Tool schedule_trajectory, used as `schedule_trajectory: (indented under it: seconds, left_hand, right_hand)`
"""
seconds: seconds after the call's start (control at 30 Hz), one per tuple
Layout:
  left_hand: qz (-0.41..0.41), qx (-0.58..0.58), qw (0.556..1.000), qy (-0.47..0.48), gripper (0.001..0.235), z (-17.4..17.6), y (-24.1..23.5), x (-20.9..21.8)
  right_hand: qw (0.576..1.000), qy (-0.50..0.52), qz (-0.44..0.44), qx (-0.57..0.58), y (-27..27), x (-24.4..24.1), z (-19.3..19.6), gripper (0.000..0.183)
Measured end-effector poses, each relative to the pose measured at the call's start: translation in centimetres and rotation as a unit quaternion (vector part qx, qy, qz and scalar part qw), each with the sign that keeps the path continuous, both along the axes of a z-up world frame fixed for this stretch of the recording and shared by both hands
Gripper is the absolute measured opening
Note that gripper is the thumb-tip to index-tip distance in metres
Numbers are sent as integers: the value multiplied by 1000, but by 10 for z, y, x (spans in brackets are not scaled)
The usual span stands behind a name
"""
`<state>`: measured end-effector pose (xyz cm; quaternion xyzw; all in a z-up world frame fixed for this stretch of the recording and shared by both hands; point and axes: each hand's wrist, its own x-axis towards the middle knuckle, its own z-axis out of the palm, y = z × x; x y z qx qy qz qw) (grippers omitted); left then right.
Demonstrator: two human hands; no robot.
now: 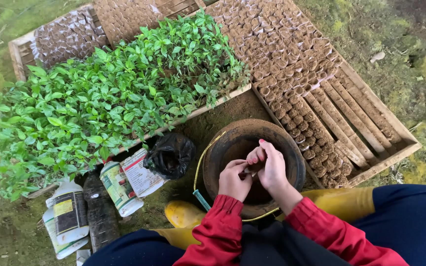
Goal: Filling small biodegradable paper pots with soil and arranging them in a seedling tray.
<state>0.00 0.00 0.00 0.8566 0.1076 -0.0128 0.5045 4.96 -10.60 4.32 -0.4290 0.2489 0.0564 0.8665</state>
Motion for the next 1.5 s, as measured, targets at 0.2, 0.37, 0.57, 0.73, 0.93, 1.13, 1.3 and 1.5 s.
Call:
schedule_trajectory:
  seconds: [0.2, 0.37, 0.57, 0.73, 0.93, 1.13, 1.3, 1.5]
  left_hand:
    - [-11, -34, 999, -24, 31, 6, 0, -2]
    - [-5, -37, 998, -58, 32, 0, 1, -1]
    - [-7, -27, 993, -112, 32, 6, 1, -2]
    - [4, -44, 991, -125, 36, 27, 13, -1]
    - [-116, -122, 986, 10, 86, 26, 17, 0]
    - [-85, -138, 985, 62, 50, 12, 18, 4]
    - [-60, -99, 993, -16, 37, 7, 12, 4]
    - [-32, -127, 991, 3, 31, 4, 9, 2]
  right_hand:
    - [998, 65, 20, 10, -17, 11, 5, 36]
    - [966, 83, 186, -158, -39, -6, -25, 9]
    - [940, 93, 246, -218, -37, -6, -63, 23]
    - [927, 82, 260, -257, -43, 0, -25, 21]
    - [902, 37, 314, -293, -45, 1, 21, 21]
    - [917, -6, 280, -283, -45, -1, 52, 19]
    - [968, -43, 193, -155, -32, 2, 56, 18]
    - [968, -58, 188, -157, -8, -9, 83, 36]
